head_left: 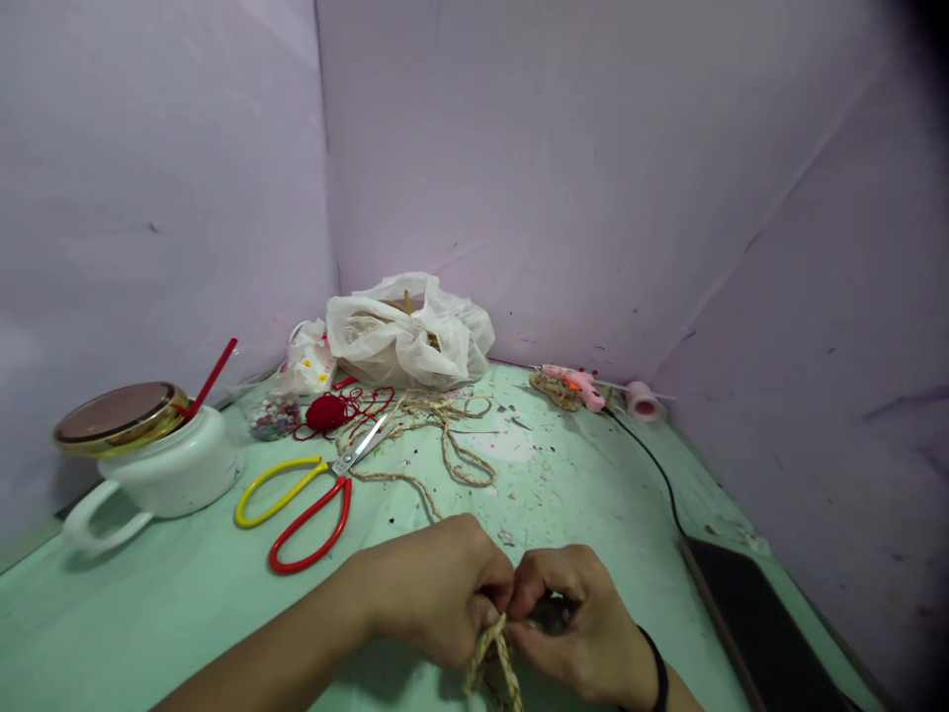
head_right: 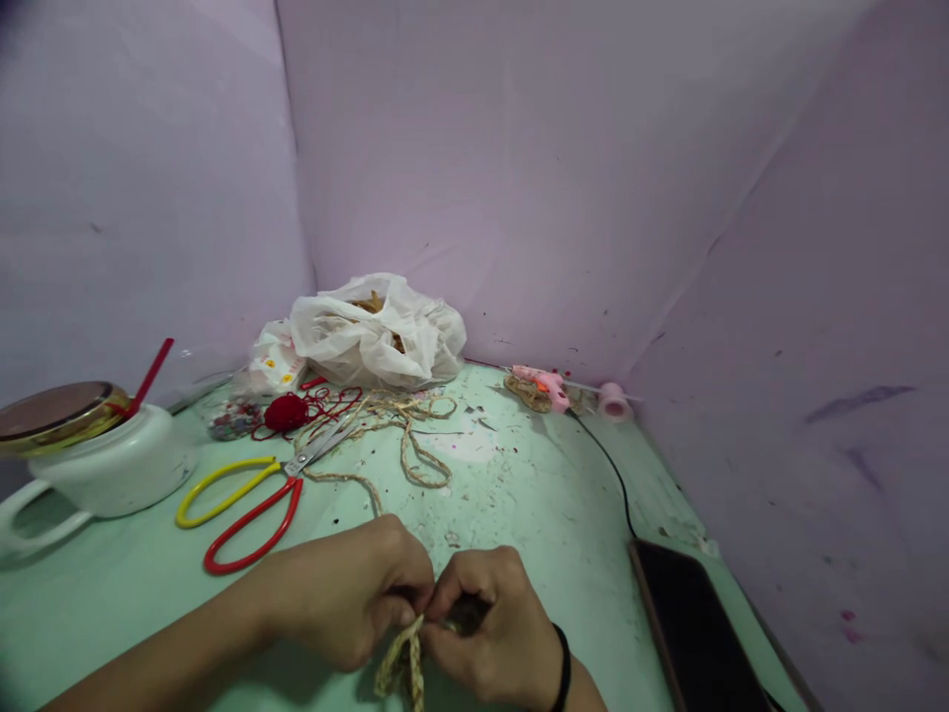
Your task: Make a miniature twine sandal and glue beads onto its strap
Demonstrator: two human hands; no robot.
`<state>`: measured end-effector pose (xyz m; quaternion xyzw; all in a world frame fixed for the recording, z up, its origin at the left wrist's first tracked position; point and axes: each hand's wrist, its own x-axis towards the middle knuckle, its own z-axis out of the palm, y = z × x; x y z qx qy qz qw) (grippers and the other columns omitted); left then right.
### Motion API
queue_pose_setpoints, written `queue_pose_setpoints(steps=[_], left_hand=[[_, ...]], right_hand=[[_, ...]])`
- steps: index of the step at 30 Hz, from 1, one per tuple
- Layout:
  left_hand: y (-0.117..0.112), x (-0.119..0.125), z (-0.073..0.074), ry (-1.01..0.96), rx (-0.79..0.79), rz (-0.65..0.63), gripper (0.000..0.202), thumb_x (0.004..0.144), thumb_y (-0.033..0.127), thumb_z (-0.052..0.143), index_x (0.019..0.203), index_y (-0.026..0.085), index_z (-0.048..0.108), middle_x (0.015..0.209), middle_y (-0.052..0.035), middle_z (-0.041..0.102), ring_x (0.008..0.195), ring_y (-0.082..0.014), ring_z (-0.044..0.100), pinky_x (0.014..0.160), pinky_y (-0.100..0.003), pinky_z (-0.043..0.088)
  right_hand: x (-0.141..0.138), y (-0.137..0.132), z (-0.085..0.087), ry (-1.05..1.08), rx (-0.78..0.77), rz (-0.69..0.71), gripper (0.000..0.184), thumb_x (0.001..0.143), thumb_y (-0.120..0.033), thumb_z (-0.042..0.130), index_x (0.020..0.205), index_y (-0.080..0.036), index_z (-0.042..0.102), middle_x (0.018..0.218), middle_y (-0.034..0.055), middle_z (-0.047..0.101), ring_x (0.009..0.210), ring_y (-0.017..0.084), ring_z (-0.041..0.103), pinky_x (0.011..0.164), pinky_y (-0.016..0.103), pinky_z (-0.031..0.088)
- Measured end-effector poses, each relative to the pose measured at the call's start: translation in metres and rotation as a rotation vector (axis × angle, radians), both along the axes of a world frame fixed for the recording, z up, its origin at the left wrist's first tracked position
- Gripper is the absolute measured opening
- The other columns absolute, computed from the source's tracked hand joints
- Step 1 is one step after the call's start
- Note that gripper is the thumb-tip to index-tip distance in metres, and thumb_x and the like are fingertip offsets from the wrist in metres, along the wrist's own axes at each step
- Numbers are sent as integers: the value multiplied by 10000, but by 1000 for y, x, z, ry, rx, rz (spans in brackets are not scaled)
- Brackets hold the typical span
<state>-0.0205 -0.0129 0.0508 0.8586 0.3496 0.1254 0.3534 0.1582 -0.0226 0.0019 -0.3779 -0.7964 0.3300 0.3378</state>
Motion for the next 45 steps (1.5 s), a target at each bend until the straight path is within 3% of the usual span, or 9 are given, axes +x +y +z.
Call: queue_pose_setpoints(steps=[8, 12, 17, 22, 27, 34, 38, 45], left_hand=[[-5, 0, 6, 107, 181, 16, 161, 551, 110, 546, 478, 181, 421, 420, 69, 267, 375, -63, 229, 346, -188, 173], [1, 0, 2, 108, 58, 6, 99, 548, 94, 510, 521, 183, 476, 431, 66, 341, 378, -67, 300, 337, -179, 192], [11, 0, -17, -16, -148, 41, 74, 544, 100, 488, 520, 169, 478, 432, 76, 349, 402, -54, 304, 337, -149, 210], [19, -4, -17, -142, -351, 110, 172, 634, 161, 487, 727, 141, 631, 529, 51, 478, 463, -64, 399, 409, -150, 302], [24, 4, -17, -290, -275, 378, 165, 659, 244, 556, 722, 109, 627, 605, 8, 536, 577, -104, 467, 520, -188, 359], [15, 27, -39, -370, -220, 660, 107, 639, 188, 524, 727, 139, 562, 648, 1, 550, 634, -136, 499, 562, -222, 374], [12, 27, -40, -309, -223, 652, 106, 641, 198, 505, 695, 145, 580, 618, 3, 563, 604, -136, 510, 535, -219, 363], [13, 25, -45, -315, -104, 626, 85, 631, 182, 507, 642, 143, 581, 591, 8, 549, 596, -131, 497, 538, -217, 358]], right_hand=[[-1, 3, -1, -40, -1, 37, 41, 627, -123, 614, 591, -140, 603, 520, -6, 580, 435, 68, 428, 418, 180, 313], [-3, 2, 0, -48, 47, 56, 30, 639, -128, 615, 614, -142, 623, 536, -1, 596, 449, 71, 452, 435, 176, 326], [-3, 1, 1, -53, 18, 33, 37, 607, -116, 601, 599, -147, 620, 556, 8, 610, 456, 79, 471, 431, 175, 332], [-6, 6, -3, 7, -129, -155, 64, 617, -188, 610, 574, -155, 575, 505, -14, 557, 456, 96, 476, 418, 179, 344], [-8, 13, -7, 155, -202, -443, 142, 690, -293, 591, 647, -158, 597, 579, 17, 606, 514, 135, 542, 467, 211, 427], [-10, 6, -8, 75, -70, -496, 128, 719, -263, 565, 630, -175, 590, 539, 10, 599, 491, 139, 542, 459, 221, 411], [-13, 4, -6, 95, -94, -487, 135, 721, -275, 562, 652, -170, 611, 574, 28, 632, 523, 154, 575, 487, 233, 438], [-17, 7, -3, 207, -297, -484, 115, 674, -273, 595, 659, -160, 603, 605, 38, 653, 553, 169, 594, 495, 244, 455]])
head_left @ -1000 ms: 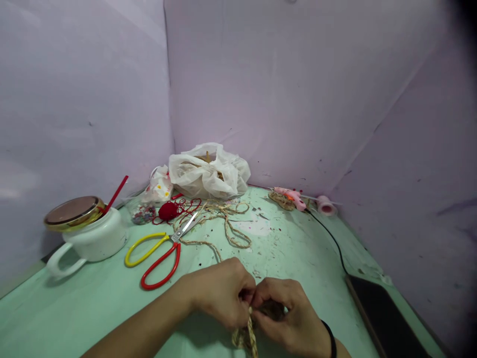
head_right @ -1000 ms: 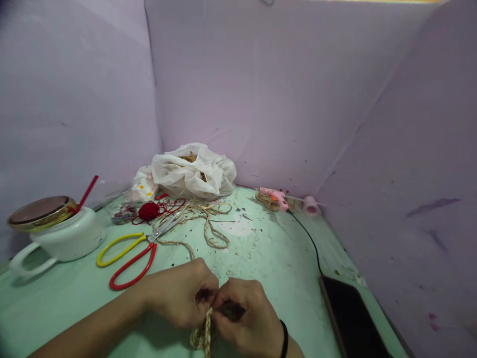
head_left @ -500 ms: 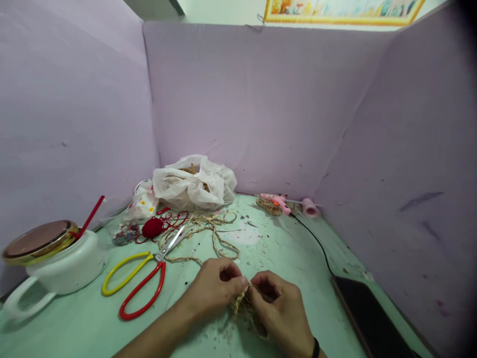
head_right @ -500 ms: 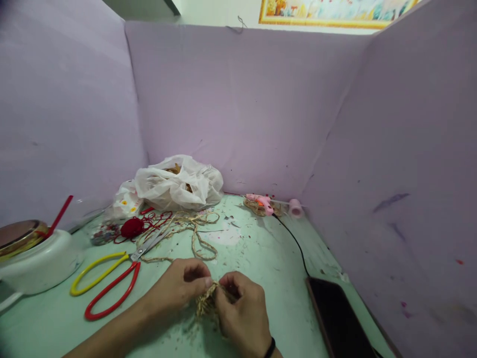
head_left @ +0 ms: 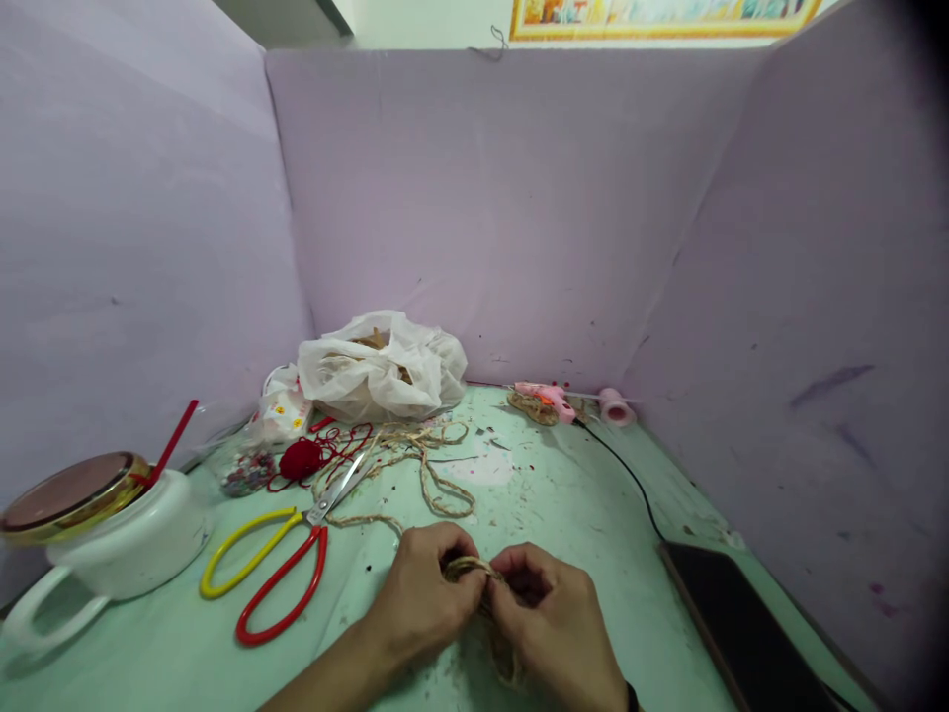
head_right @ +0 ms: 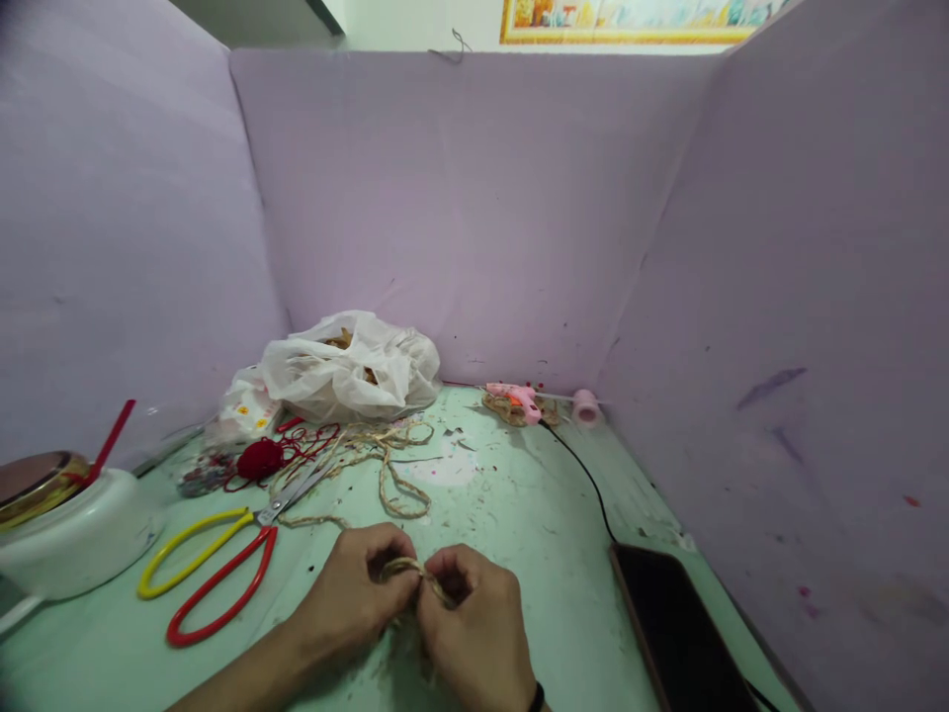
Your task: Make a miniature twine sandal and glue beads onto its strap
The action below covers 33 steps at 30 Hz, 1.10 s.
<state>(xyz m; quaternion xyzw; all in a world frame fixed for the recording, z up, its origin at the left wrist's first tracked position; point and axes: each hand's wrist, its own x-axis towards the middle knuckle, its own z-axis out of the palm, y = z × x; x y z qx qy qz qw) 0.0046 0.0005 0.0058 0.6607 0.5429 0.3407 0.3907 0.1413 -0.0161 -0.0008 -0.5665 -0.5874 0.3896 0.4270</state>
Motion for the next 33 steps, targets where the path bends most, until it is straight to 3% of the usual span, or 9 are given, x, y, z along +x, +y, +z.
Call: queue_pose_setpoints(steps=[7, 12, 16, 20, 24, 29, 33], left_hand=[[-4, 10, -5, -256, -27, 118, 51, 630, 198, 520, 628, 166, 479, 557, 42, 452, 551, -107, 428, 499, -199, 346], [-8, 13, -3, -328, 19, 179, 52, 633, 199, 499, 619, 173, 456, 553, 43, 414, 540, -101, 394, 490, -202, 333], [-2, 4, -1, -398, -31, 90, 67, 609, 206, 532, 610, 158, 484, 541, 42, 424, 537, -95, 388, 498, -203, 314], [7, -4, 5, -503, -218, -91, 180, 549, 245, 610, 663, 144, 513, 530, 41, 478, 506, -90, 406, 489, -203, 314], [11, -6, 8, -486, -296, -120, 214, 484, 184, 622, 667, 134, 521, 523, 46, 494, 498, -78, 401, 472, -191, 303], [12, -5, 2, -484, -407, -122, 187, 430, 103, 565, 605, 144, 512, 455, 65, 474, 428, -66, 378, 422, -185, 271], [11, -4, 1, -536, -432, -130, 187, 419, 92, 625, 578, 126, 534, 467, 52, 490, 436, -62, 392, 427, -184, 274]], right_hand=[[-10, -5, -3, 203, -44, -139, 166, 618, -313, 650, 638, -154, 605, 576, 40, 648, 526, 163, 588, 485, 240, 470], [-19, -13, -3, 237, 95, -208, 122, 624, -290, 649, 605, -171, 627, 562, 27, 622, 525, 160, 577, 484, 235, 471], [-10, -9, 3, 191, 143, -100, 174, 674, -329, 630, 616, -167, 658, 572, 35, 628, 535, 154, 575, 498, 233, 459], [5, 6, 9, 451, -169, 52, 328, 561, -424, 728, 710, -139, 665, 519, 12, 632, 467, 123, 557, 458, 221, 444], [9, 14, 6, 548, -355, 161, 377, 475, -420, 779, 660, -111, 665, 466, 3, 618, 419, 102, 556, 456, 222, 455], [4, 10, -4, 527, -414, 272, 380, 496, -457, 749, 603, -112, 630, 432, -6, 586, 374, 98, 531, 436, 240, 451], [3, 9, -4, 453, -324, 245, 279, 562, -372, 722, 580, -133, 579, 441, -38, 544, 394, 81, 487, 412, 196, 379]])
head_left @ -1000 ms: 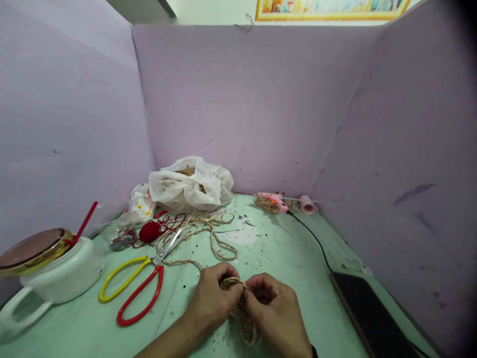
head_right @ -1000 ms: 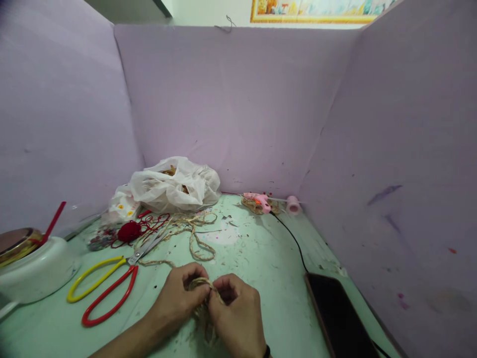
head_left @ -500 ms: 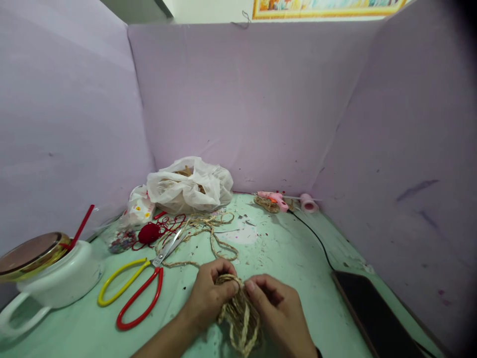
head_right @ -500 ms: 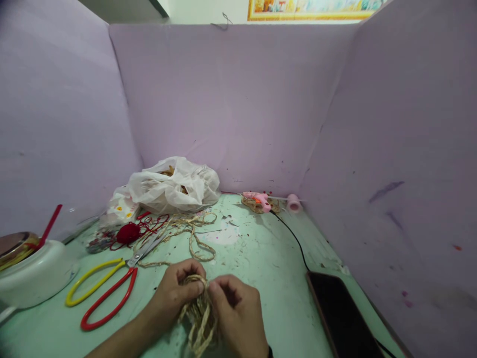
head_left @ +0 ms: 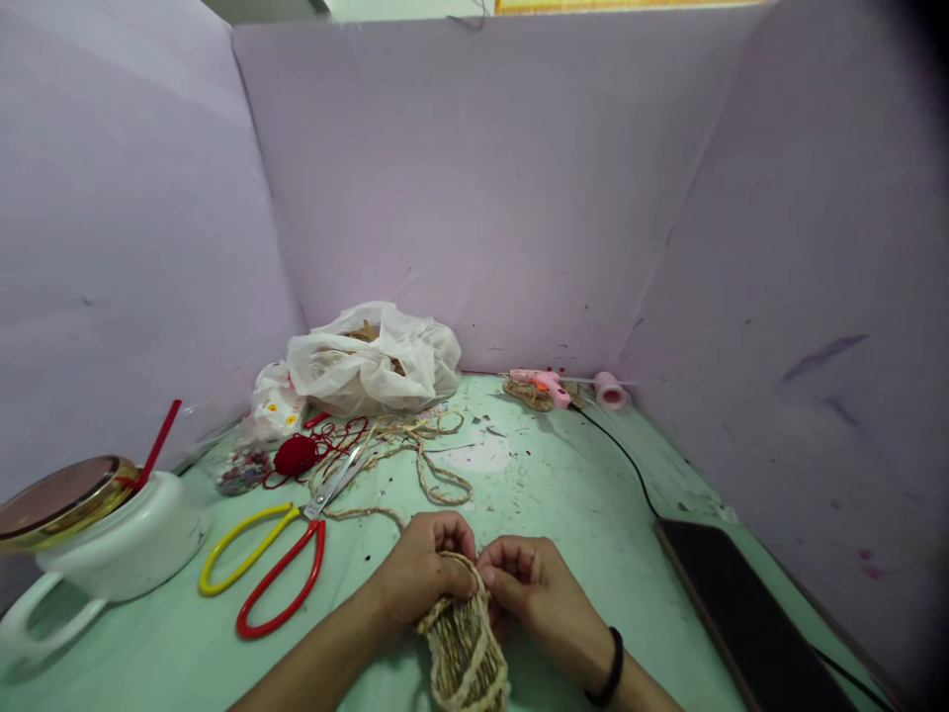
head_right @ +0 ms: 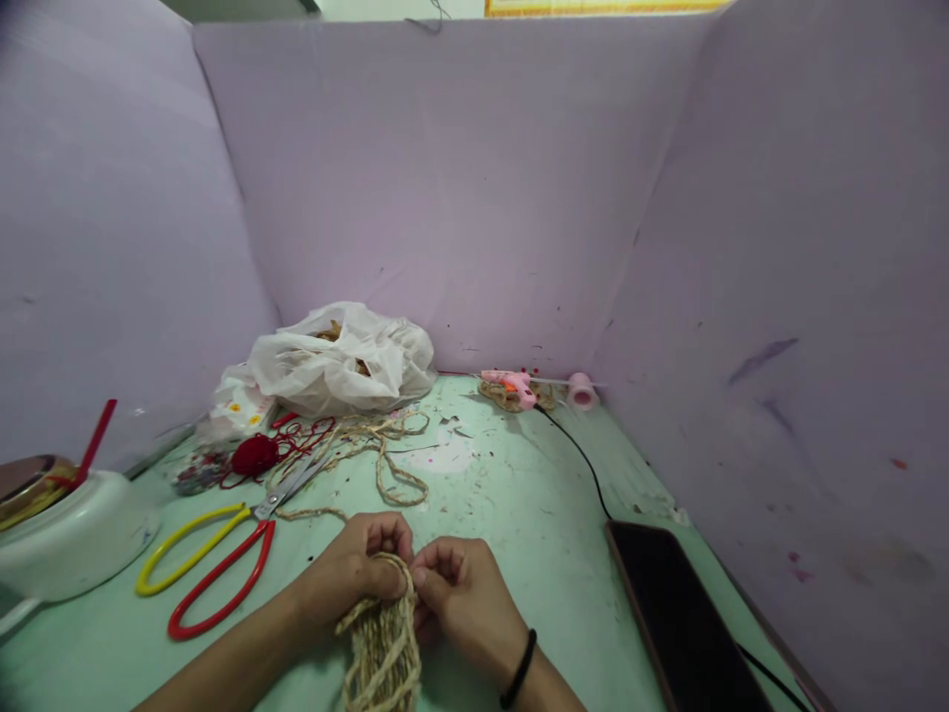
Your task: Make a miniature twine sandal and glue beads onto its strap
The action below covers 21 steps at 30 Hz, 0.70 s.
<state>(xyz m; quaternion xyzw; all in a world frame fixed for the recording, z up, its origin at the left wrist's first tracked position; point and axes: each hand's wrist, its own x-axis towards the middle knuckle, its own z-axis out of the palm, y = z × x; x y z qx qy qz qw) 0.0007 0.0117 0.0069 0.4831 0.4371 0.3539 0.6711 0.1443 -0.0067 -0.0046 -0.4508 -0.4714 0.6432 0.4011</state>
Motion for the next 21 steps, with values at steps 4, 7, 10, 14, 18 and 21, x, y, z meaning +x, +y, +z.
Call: queue_pose_setpoints(steps=[4, 7, 10, 14, 18, 21], left_hand=[[0, 1, 5, -324, -146, 67, 201, 599, 249, 642, 742, 116, 593, 631, -16, 595, 560, -111, 529, 545, -225, 402], [-1, 2, 7, -477, -229, 22, 303, 596, 137, 590, 899, 125, 593, 819, -70, 646, 716, -168, 602, 657, -286, 455], [-4, 5, 3, -495, -226, 13, 362, 586, 92, 594, 947, 121, 586, 845, -81, 655, 727, -177, 612, 676, -301, 468], [-6, 10, -5, -417, -141, 101, 306, 579, 89, 695, 869, 103, 598, 770, -60, 662, 664, -145, 608, 654, -265, 471], [-5, 11, -7, -430, -199, 130, 206, 577, 86, 698, 757, 98, 598, 653, -39, 650, 563, -129, 597, 580, -248, 474], [-3, 8, -5, -457, -242, 87, 177, 561, 72, 695, 711, 94, 604, 614, -38, 644, 526, -127, 594, 533, -229, 466]], right_hand=[[6, 5, 0, 92, 53, -189, 240, 597, -334, 692, 609, -137, 556, 475, -53, 496, 418, 62, 401, 416, 183, 292], [9, 9, -3, 155, 9, -327, 261, 616, -377, 658, 664, -156, 528, 498, -50, 497, 428, 78, 404, 422, 200, 306], [7, 8, -4, 133, 32, -388, 247, 627, -365, 651, 675, -162, 518, 514, -55, 492, 439, 76, 393, 422, 198, 303], [0, 4, -2, 61, 90, -362, 235, 663, -368, 628, 676, -159, 521, 551, -47, 491, 478, 81, 408, 435, 194, 315], [-2, 1, -2, 2, 183, -204, 236, 749, -405, 528, 707, -180, 466, 563, -54, 441, 473, 87, 405, 442, 206, 338], [2, 1, -5, -92, 316, -118, 203, 814, -385, 437, 736, -199, 428, 595, -47, 419, 506, 107, 422, 470, 225, 361]])
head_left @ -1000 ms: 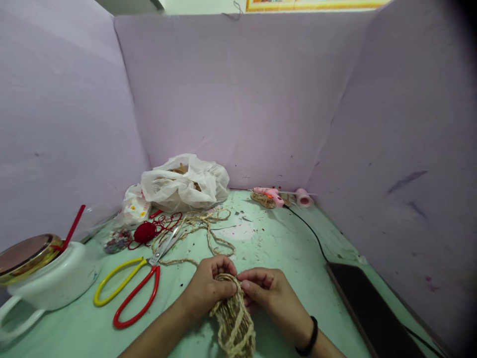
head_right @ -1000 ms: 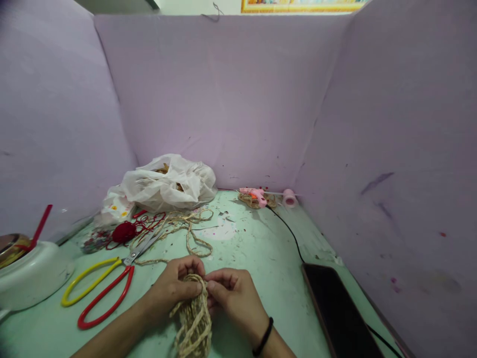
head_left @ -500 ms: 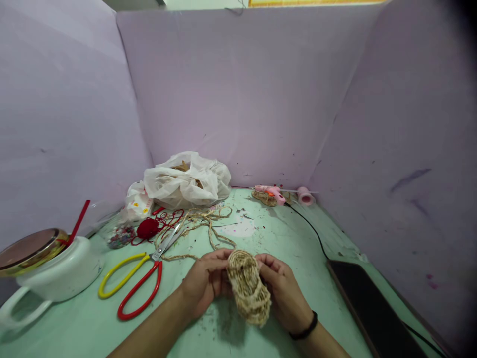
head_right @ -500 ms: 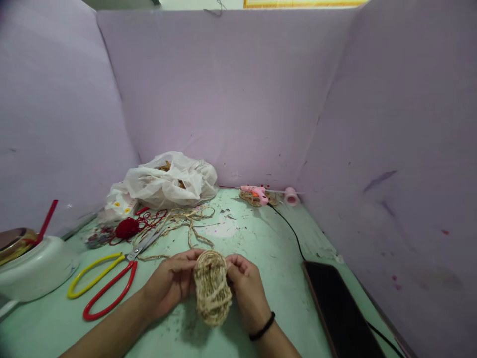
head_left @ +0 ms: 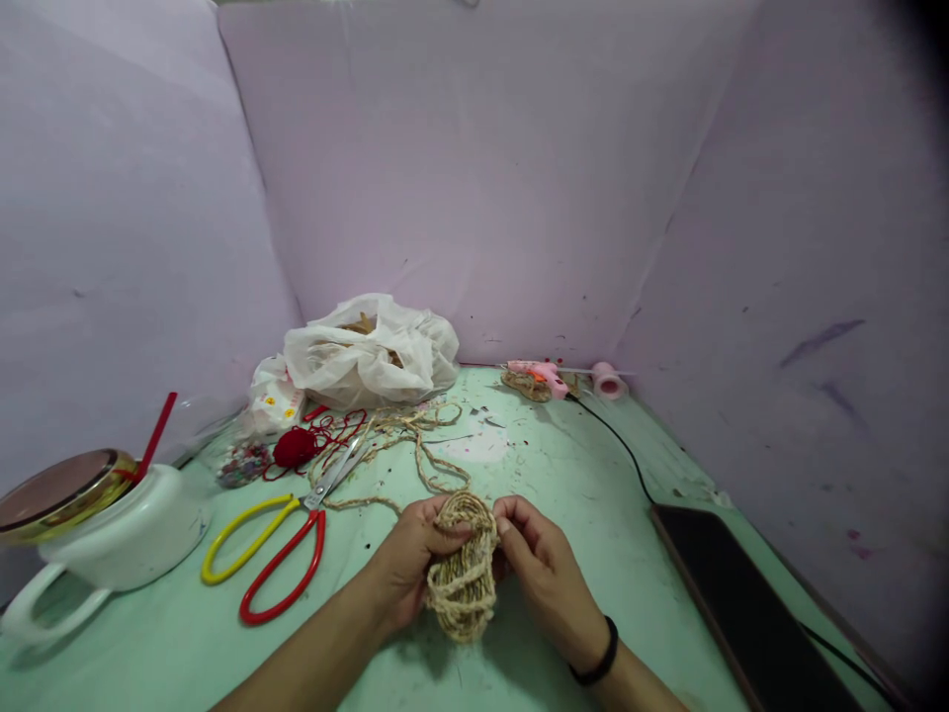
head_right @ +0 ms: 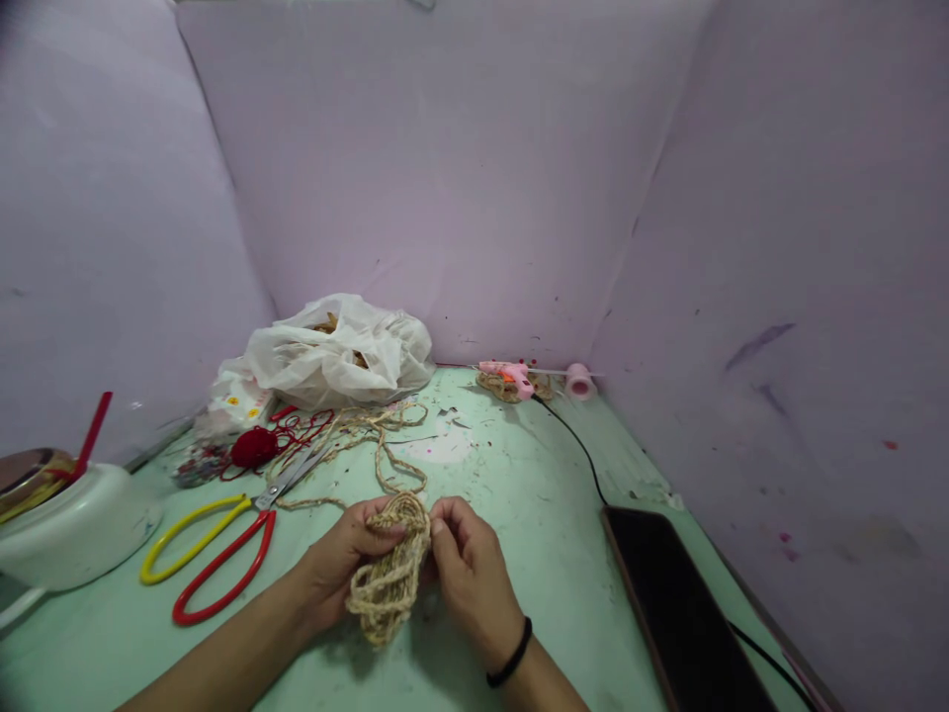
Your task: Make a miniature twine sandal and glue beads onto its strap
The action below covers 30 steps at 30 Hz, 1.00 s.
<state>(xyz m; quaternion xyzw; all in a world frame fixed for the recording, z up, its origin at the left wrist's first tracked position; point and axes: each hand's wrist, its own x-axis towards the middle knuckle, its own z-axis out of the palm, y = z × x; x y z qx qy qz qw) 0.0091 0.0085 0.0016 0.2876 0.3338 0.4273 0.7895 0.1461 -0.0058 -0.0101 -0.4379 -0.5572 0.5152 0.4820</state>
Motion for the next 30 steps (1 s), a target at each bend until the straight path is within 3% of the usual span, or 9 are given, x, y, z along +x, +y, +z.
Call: queue_pose_setpoints(steps=[7, 12, 16, 19, 21, 24, 30], left_hand=[[5, -6, 2, -16, 11, -83, 165, 535, 33, 669, 683, 85, 618, 570, -19, 604, 471, -89, 540, 465, -180, 414], [2, -7, 6, -7, 34, -176, 156, 558, 80, 690, 678, 90, 590, 556, -6, 558, 453, -75, 492, 441, -181, 378], [-2, -4, 11, 67, 104, -46, 221, 557, 93, 697, 739, 110, 572, 602, 3, 571, 498, -75, 502, 484, -185, 390], [-2, -4, 12, 136, 112, 46, 300, 528, 67, 683, 794, 124, 558, 642, 6, 594, 549, -87, 526, 526, -194, 408], [-1, -5, 12, 159, 99, 47, 324, 514, 59, 671, 808, 129, 553, 641, 10, 597, 558, -94, 531, 535, -202, 412], [-1, -7, 13, 147, 76, 16, 321, 501, 67, 675, 791, 133, 556, 619, 14, 597, 542, -96, 528, 520, -206, 408], [-2, -5, 11, 111, -10, -31, 225, 471, 68, 681, 667, 110, 579, 516, 17, 559, 448, -78, 488, 441, -187, 351]], right_hand=[[15, 1, 0, -583, 554, -12, 99, 853, -199, 328, 792, -208, 405, 680, -3, 459, 592, 147, 443, 560, 267, 352], [18, -1, 3, -798, 733, -69, 126, 833, -142, 325, 822, -195, 438, 718, 29, 498, 563, 155, 475, 522, 272, 346], [19, 1, 3, -636, 653, -112, 165, 860, -168, 344, 839, -185, 507, 734, 41, 542, 614, 155, 529, 561, 263, 407], [19, 5, 0, -461, 536, -30, 193, 860, -202, 405, 964, -186, 567, 867, 67, 609, 615, 135, 566, 588, 252, 460], [18, 7, -2, -398, 478, 14, 226, 846, -215, 448, 1018, -193, 593, 926, 79, 630, 590, 128, 576, 569, 252, 481], [18, 9, -4, -322, 426, 19, 211, 829, -227, 485, 957, -197, 649, 808, 61, 655, 542, 125, 573, 500, 238, 486], [18, 1, 6, -348, 536, -40, 118, 755, -173, 573, 785, -179, 686, 721, 60, 681, 582, 146, 613, 497, 233, 486]])
